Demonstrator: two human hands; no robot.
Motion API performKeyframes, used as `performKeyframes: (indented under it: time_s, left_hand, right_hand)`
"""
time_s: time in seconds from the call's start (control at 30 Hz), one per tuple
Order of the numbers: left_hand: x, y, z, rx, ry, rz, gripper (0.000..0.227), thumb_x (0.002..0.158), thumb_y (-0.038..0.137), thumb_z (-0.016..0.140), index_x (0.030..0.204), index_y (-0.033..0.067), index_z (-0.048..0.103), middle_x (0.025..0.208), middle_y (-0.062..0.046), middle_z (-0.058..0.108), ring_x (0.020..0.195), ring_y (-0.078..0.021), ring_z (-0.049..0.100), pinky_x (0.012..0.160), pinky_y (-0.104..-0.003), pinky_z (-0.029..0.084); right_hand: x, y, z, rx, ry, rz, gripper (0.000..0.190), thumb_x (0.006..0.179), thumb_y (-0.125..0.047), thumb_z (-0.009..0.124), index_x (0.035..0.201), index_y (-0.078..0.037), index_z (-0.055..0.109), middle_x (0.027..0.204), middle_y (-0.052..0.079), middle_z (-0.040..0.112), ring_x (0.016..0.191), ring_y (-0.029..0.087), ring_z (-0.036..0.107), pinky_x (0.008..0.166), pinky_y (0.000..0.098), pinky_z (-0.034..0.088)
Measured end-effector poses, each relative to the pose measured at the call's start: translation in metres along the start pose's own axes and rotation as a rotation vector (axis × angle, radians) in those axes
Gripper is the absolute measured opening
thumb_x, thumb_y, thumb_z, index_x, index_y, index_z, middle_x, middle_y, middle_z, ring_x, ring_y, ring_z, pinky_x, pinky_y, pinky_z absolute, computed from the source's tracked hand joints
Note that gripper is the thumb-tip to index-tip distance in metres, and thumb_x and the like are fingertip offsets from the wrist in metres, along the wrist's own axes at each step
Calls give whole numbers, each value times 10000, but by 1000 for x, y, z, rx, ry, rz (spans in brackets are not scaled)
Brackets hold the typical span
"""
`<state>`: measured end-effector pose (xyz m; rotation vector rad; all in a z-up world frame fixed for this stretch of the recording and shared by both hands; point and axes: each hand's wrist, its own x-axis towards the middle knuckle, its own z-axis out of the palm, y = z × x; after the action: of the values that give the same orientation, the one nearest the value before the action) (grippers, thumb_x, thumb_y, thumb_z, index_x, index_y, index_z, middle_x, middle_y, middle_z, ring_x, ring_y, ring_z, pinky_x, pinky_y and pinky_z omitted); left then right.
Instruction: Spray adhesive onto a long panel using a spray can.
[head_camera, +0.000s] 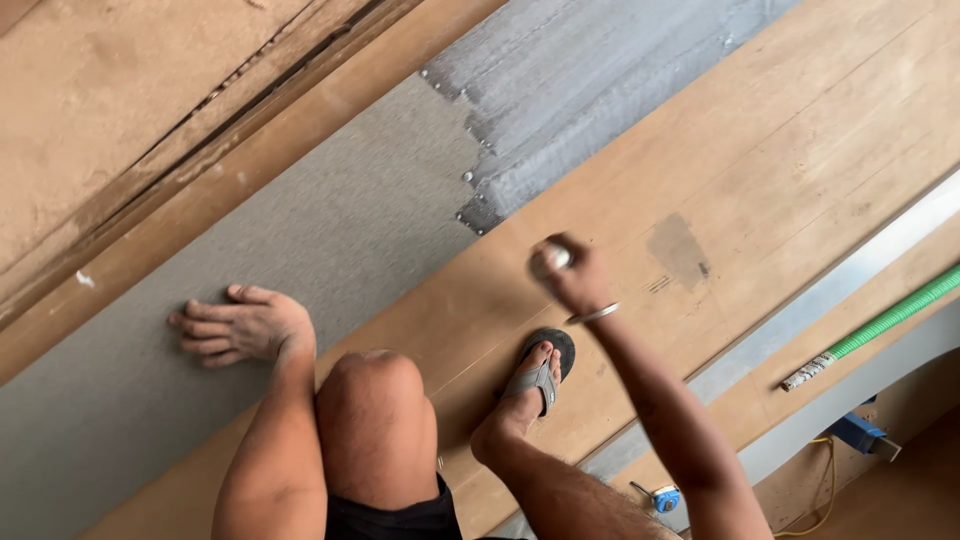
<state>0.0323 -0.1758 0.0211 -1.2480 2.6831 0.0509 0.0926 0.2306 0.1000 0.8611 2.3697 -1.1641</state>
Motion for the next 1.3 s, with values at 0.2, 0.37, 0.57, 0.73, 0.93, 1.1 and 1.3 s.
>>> performKeyframes:
  time_s: [0.2, 0.37, 0.57, 0.73, 0.93, 1.1, 1.3]
  left_hand:
    - [2, -4, 0, -18, -46, 19, 656, 1106, 416, 236, 1579, -35, 176, 1666, -275, 95, 1527, -528, 94, 1190, -709, 124]
    - [4, -6, 5, -29, -83, 29, 676, 1103, 419, 224, 1574, -57, 133, 1662, -302, 50, 1514, -541, 57, 1178, -718, 102]
    - [19, -38, 15, -18, -49, 193, 598, 1111, 422, 401, 1475, -19, 227, 1612, -306, 140, 1474, -526, 126, 1122, -746, 151]
    - [54, -100, -19, -205, -200, 234, 529, 1081, 422, 544, 1424, 95, 310, 1529, -256, 281, 1475, -454, 225, 1190, -678, 231]
    - [107, -196, 10, -87, 169, 193, 605, 1080, 383, 513, 1546, 70, 289, 1613, -246, 233, 1521, -472, 187, 1196, -694, 196]
    - [103, -197, 3, -109, 99, 111, 615, 1158, 533, 405, 1547, 66, 311, 1603, -227, 249, 1515, -476, 166, 1182, -740, 122]
    - [106, -201, 4, -107, 97, 123, 576, 1144, 537, 414, 1528, 117, 329, 1606, -192, 256, 1510, -453, 156, 1168, -743, 142]
  right_hand:
    - [-63, -59, 63, -128, -240, -128, 457, 850, -511, 689, 1011, -87, 753, 826, 134, 765, 762, 260, 758, 714, 364, 591]
    - [-59, -50, 79, -120, -126, -191, 391, 856, -433, 714, 987, -68, 759, 807, 133, 755, 733, 250, 745, 683, 363, 585]
    - [4, 3, 11, 234, 161, 54, 228, 932, -252, 687, 941, -29, 735, 734, 29, 683, 636, 98, 623, 554, 272, 510]
    - [21, 7, -54, 134, 433, 120, 477, 989, -481, 658, 837, -30, 673, 698, 59, 626, 575, 136, 561, 542, 332, 468]
    - [18, 9, 24, 22, 342, -27, 527, 957, -516, 694, 852, 1, 697, 710, 77, 628, 652, 144, 536, 595, 337, 446]
    - [-38, -15, 124, 27, -43, -16, 447, 926, -465, 696, 1016, -31, 755, 857, 114, 760, 769, 177, 695, 708, 332, 557]
    - [-124, -95, 188, -89, -323, -146, 464, 890, -507, 668, 1008, -69, 764, 877, 137, 777, 804, 249, 752, 745, 387, 584]
